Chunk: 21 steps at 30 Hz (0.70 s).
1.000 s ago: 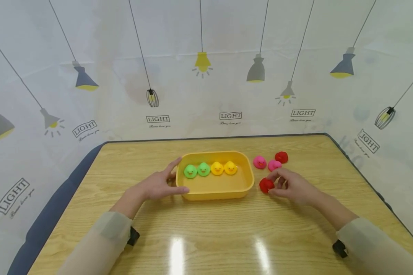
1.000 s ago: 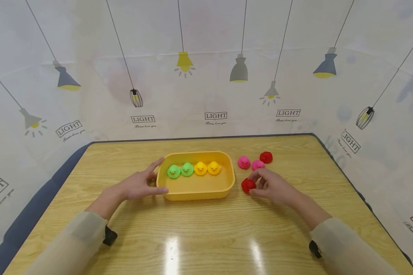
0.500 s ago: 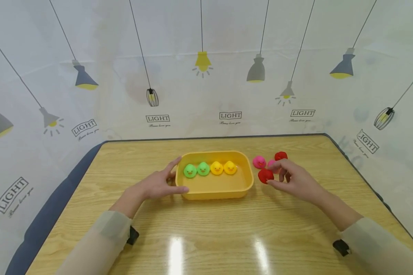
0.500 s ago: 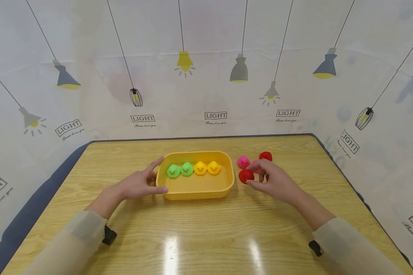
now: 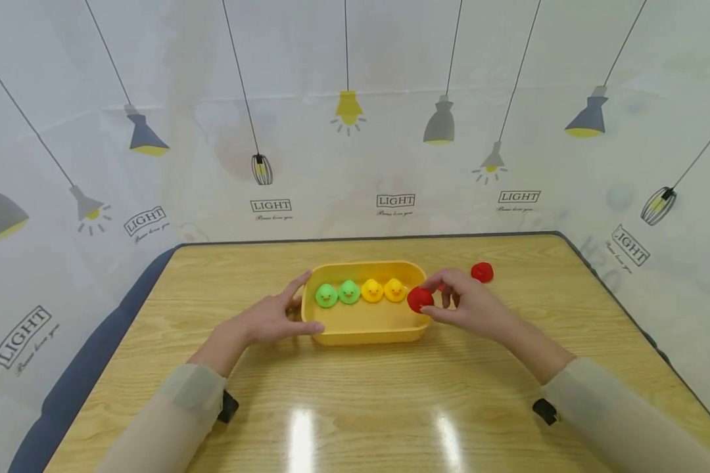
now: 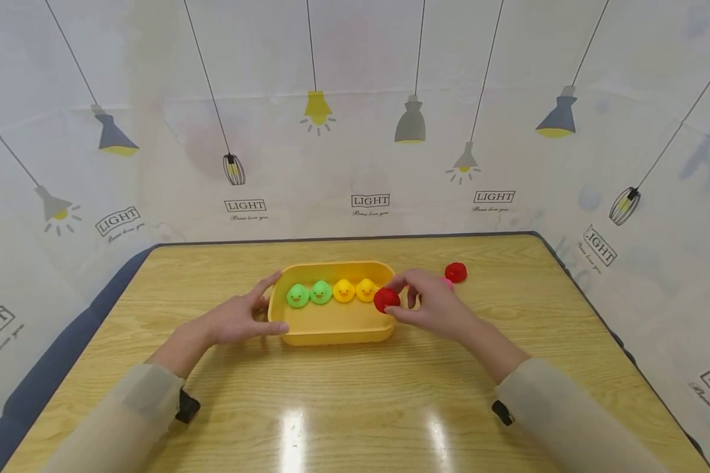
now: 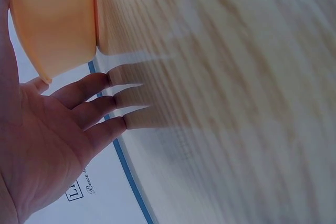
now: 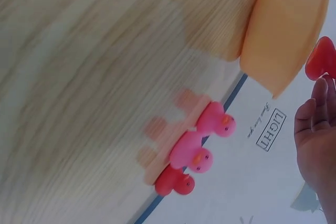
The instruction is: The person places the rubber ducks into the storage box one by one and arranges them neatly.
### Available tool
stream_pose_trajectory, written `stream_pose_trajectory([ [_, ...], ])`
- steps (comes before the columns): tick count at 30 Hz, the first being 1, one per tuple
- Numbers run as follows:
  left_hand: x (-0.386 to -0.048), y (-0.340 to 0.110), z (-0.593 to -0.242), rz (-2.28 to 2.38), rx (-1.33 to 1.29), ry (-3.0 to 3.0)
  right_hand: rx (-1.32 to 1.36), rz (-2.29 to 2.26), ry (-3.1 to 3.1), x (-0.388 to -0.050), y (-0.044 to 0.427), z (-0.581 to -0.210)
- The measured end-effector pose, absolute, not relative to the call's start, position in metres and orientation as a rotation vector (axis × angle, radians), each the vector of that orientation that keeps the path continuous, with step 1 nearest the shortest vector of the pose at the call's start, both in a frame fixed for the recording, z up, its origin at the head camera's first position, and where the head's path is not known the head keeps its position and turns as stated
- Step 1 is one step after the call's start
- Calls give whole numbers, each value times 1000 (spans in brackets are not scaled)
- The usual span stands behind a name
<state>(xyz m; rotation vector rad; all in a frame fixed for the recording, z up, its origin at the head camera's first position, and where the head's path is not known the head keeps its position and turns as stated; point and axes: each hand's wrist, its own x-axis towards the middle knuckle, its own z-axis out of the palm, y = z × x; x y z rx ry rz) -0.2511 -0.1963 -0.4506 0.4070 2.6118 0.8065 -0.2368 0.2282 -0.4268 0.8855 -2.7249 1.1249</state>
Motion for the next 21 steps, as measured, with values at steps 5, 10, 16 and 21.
stream_pose_trajectory([
  [5, -250, -197, -451, 812, 408, 2612, 919, 1164, -2736, -244, 206, -428],
  [10, -250, -197, -450, 818, 415, 2615, 953, 1193, -2772, -251, 183, -428],
  [16, -250, -197, -451, 824, 420, 2622, 973, 1223, -2839, -259, 156, -427],
  [21, -251, -196, -451, 823, 425, 2627, 1028, 1165, -2840, -264, 138, -431],
])
